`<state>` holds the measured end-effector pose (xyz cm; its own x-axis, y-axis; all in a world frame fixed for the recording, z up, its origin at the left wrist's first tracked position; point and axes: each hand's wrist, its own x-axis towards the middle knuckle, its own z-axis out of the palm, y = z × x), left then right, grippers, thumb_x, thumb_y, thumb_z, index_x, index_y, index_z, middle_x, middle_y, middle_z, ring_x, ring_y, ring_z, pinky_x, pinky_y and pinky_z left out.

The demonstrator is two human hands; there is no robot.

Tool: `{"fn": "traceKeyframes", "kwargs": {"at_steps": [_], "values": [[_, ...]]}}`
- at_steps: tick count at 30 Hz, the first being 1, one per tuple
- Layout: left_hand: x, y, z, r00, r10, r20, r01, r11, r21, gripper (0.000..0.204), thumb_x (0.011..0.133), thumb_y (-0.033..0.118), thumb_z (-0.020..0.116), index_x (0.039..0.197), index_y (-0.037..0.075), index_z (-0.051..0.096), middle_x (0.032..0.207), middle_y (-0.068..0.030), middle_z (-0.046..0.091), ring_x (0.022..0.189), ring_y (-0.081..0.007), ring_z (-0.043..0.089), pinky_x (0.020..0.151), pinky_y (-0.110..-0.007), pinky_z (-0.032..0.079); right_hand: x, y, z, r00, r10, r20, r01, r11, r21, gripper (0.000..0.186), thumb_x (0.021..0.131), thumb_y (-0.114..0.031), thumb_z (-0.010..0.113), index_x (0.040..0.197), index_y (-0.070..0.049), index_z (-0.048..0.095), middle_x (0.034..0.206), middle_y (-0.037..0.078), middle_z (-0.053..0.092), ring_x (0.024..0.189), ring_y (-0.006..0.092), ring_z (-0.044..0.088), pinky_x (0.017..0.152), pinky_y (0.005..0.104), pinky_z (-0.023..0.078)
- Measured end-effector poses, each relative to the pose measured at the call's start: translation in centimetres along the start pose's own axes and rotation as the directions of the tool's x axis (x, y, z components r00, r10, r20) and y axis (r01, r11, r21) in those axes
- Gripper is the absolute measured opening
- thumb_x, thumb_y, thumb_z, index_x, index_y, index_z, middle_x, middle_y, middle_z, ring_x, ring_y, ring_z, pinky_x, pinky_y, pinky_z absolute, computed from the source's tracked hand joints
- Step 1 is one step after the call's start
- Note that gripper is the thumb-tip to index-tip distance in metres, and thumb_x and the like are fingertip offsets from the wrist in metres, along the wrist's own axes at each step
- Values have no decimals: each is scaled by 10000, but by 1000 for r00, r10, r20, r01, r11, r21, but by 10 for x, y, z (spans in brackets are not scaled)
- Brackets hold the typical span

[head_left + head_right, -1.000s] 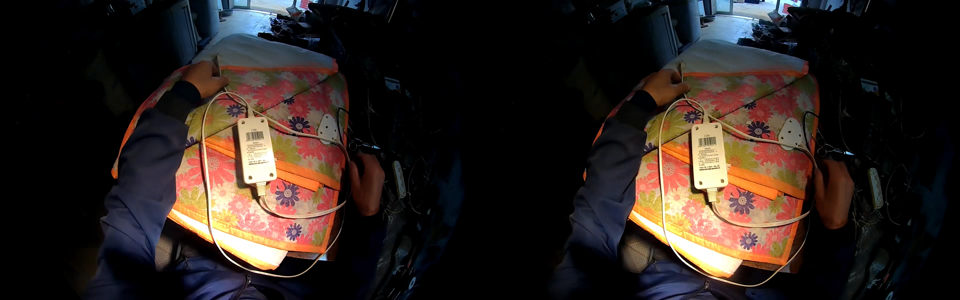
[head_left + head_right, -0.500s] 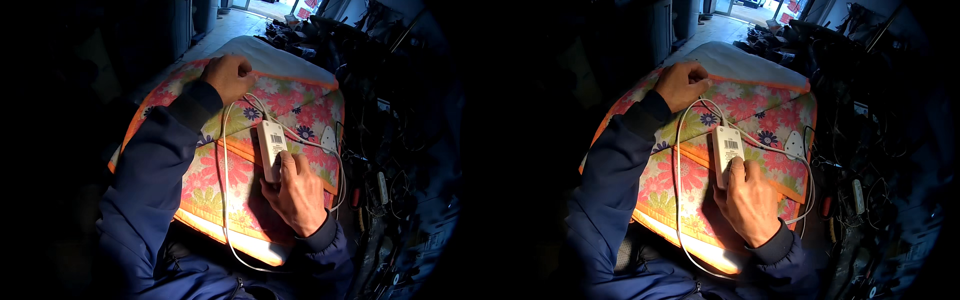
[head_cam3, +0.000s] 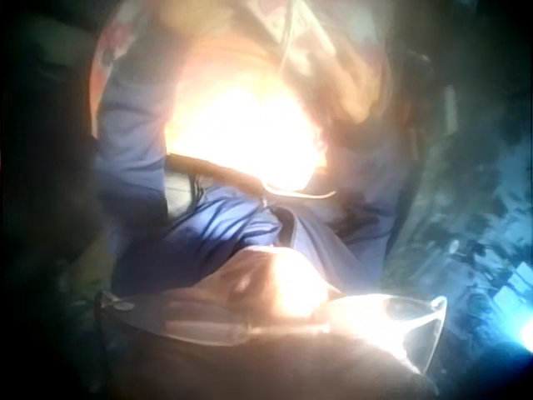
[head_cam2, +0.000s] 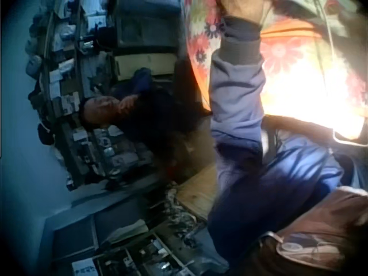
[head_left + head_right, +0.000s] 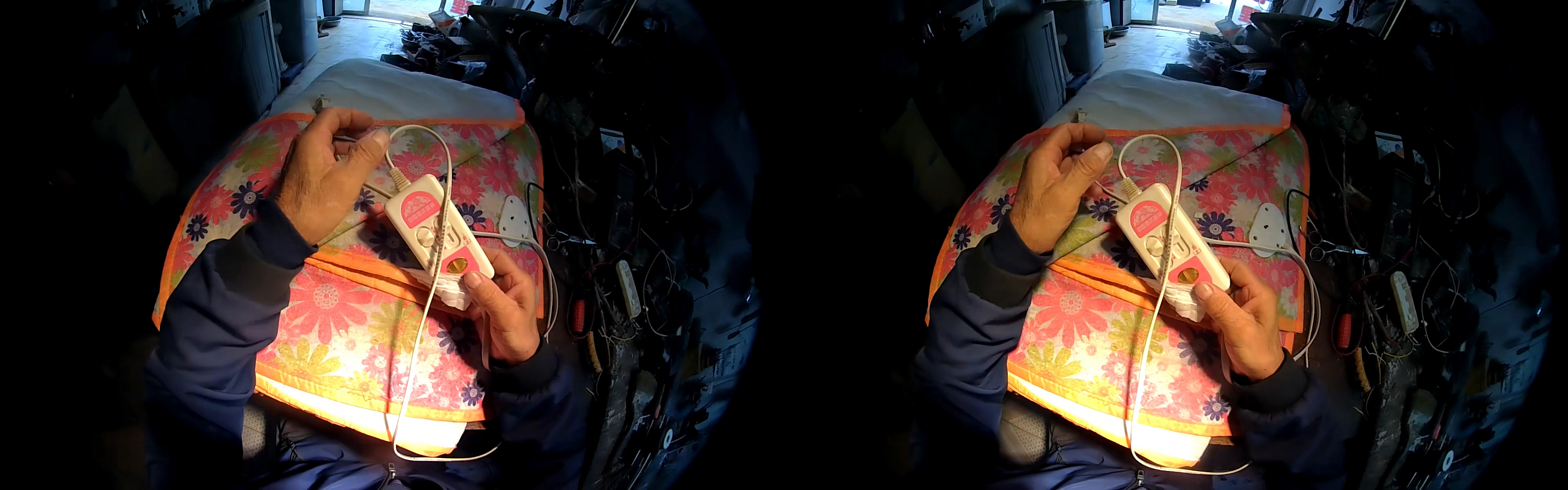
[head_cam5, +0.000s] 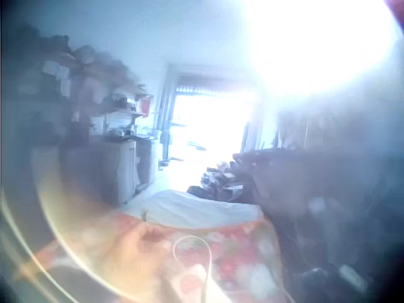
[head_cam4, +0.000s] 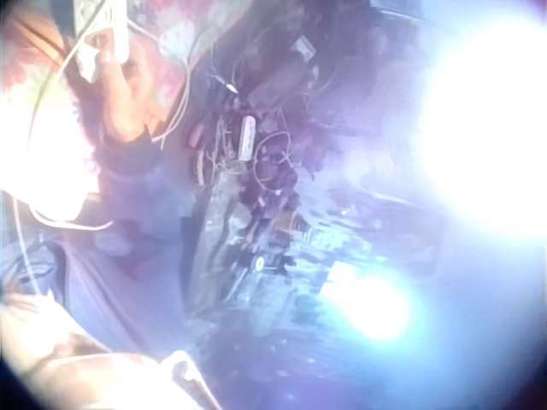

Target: The person disassembles a white power adapter using a screwdriver, then uses a multimeter to test the electrical connections on the adapter's plug. They reassemble the adapter and place it on a floral-patterned heated mat, which is visibly glowing. The person then folds the mat.

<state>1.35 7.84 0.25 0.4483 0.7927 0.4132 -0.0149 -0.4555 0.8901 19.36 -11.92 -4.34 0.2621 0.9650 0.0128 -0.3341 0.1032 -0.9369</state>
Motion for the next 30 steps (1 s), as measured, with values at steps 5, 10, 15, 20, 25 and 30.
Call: {"fn": "traceKeyframes", "kwargs": {"at_steps": [5,10,15,20,25,30], "values": [[-11,-7,12,826,-289,484,449,856,-256,517,982,382,675,1307,-1,550,1099,-86,673,1016,-164,683,866,-298,575,2,-3,-1,999,28,34,-30,998,52,455,959,-86,684,1346,70,503,1204,164,667,1054,200,680,887,324,565],[-19,-2,25,840,-169,515,412,817,-404,439,981,283,695,1280,-14,569,1115,-103,700,962,-166,706,868,-310,579,2,0,0,997,-48,59,48,999,-1,484,921,-65,729,1334,61,512,1163,160,672,1007,194,686,857,321,569],[-18,1,22,856,-207,473,387,865,-321,406,1016,334,636,1204,-26,622,1058,-111,715,957,-170,711,877,-315,579,0,-2,0,998,32,52,-35,998,54,435,939,-116,726,1306,48,557,1079,119,693,941,154,676,802,288,554],[-21,3,23,893,-148,425,312,884,-349,459,1034,422,589,1094,-24,680,952,-62,722,852,-85,661,761,-249,534,0,1,4,999,13,34,-16,996,83,381,953,-121,710,1277,45,600,1056,92,696,898,123,656,782,271,528],[-21,8,18,913,-76,401,181,956,-230,477,1036,418,586,1049,-47,695,930,-67,727,865,-71,649,766,-255,537,1,4,-1,996,14,89,-22,996,91,376,945,-116,718,1267,46,612,1018,68,692,813,88,594,716,246,467],[-23,0,24,908,-106,405,265,895,-358,416,1012,356,645,1126,-44,660,993,-75,717,912,-98,661,796,-269,551,2,6,-1,998,11,69,-16,998,64,378,944,-121,723,1265,48,613,1006,56,688,798,79,575,713,244,449]]}}
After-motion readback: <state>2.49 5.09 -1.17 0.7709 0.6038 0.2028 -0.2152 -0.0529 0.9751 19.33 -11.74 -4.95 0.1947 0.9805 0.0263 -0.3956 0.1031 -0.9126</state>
